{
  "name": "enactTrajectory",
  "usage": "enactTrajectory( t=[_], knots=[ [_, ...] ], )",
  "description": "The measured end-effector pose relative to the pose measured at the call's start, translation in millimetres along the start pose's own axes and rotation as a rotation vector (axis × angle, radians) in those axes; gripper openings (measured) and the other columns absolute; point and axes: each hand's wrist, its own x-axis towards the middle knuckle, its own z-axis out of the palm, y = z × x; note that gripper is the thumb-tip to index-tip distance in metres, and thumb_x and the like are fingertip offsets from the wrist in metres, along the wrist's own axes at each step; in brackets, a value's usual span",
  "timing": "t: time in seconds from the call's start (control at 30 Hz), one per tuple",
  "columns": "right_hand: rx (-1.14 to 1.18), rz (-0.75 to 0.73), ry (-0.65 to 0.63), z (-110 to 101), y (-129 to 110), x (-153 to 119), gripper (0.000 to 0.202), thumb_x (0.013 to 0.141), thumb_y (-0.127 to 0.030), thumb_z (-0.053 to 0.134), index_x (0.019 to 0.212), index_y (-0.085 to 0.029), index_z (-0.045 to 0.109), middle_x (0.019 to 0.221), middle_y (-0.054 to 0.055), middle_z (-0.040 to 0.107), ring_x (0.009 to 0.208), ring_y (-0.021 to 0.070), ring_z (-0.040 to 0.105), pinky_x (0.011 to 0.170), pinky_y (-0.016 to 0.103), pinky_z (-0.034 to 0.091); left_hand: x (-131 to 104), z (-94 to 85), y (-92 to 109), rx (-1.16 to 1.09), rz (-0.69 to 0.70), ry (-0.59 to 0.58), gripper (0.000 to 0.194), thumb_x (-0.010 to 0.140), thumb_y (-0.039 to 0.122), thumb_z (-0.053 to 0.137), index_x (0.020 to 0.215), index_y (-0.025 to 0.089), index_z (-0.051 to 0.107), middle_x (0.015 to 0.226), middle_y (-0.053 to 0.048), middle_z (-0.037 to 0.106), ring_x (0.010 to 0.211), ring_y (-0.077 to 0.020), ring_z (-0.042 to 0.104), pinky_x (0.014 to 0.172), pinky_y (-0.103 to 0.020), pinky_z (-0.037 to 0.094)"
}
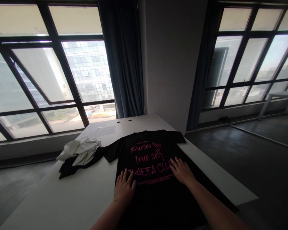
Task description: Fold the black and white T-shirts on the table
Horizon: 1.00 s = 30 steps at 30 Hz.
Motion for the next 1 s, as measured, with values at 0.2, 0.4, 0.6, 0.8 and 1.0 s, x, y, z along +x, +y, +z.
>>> enactTrajectory(
  t=[0.2, 0.4, 0.6, 0.8, 1.0],
  knots=[
    [-0.041, 0.145, -0.004, 0.3, 21.9, 10.4, 0.071, 0.105, -0.058, 0.026, 0.167, -0.024, 0.029, 0.174, 0.012, 0.022, 0.160, 0.0312, 0.022, 0.127, 0.049, 0.021, -2.5, -1.2, -0.4, -0.025, -0.004, -0.009, 0.064, 0.102, 0.050, 0.042, 0.163, 0.029, 0.040, 0.173, -0.006, 0.026, 0.161, -0.0335, 0.019, 0.129, -0.055, 0.021],
    [-0.039, 0.138, 0.002, 5.3, 25.2, 15.3, 0.073, 0.103, -0.060, 0.030, 0.167, -0.025, 0.031, 0.174, 0.013, 0.021, 0.159, 0.0344, 0.023, 0.126, 0.053, 0.020, 2.8, -10.5, -2.8, -0.015, 0.000, -0.065, 0.067, 0.098, 0.050, 0.046, 0.161, 0.027, 0.044, 0.171, -0.008, 0.031, 0.159, -0.0369, 0.025, 0.125, -0.057, 0.027],
    [-0.035, 0.175, -0.023, -12.0, 10.8, 52.7, 0.076, 0.102, -0.064, 0.032, 0.167, -0.024, 0.030, 0.172, 0.018, 0.024, 0.159, 0.0404, 0.019, 0.121, 0.059, 0.023, 30.6, -45.5, 2.0, -0.054, 0.015, -0.058, 0.066, 0.098, 0.053, 0.045, 0.155, 0.022, 0.053, 0.166, -0.014, 0.041, 0.153, -0.0349, 0.038, 0.121, -0.052, 0.035],
    [0.030, -0.097, -0.077, -31.7, -83.1, 105.8, 0.077, 0.103, -0.062, 0.031, 0.166, -0.018, 0.032, 0.174, 0.015, 0.021, 0.161, 0.0373, 0.008, 0.126, 0.055, 0.013, 83.8, -30.0, 16.9, -0.089, 0.095, -0.057, 0.072, 0.096, 0.052, 0.050, 0.162, 0.025, 0.041, 0.173, -0.010, 0.028, 0.161, -0.0331, 0.019, 0.129, -0.052, 0.019],
    [0.110, -0.437, -0.217, -25.9, -185.7, 149.5, 0.078, 0.103, -0.063, 0.031, 0.168, -0.022, 0.025, 0.175, 0.013, 0.015, 0.161, 0.0355, 0.009, 0.128, 0.057, 0.006, 105.3, 11.3, 10.0, -0.105, 0.073, 0.017, 0.067, 0.099, 0.053, 0.044, 0.162, 0.029, 0.042, 0.173, -0.005, 0.026, 0.161, -0.0327, 0.017, 0.130, -0.056, 0.011]
  ],
)
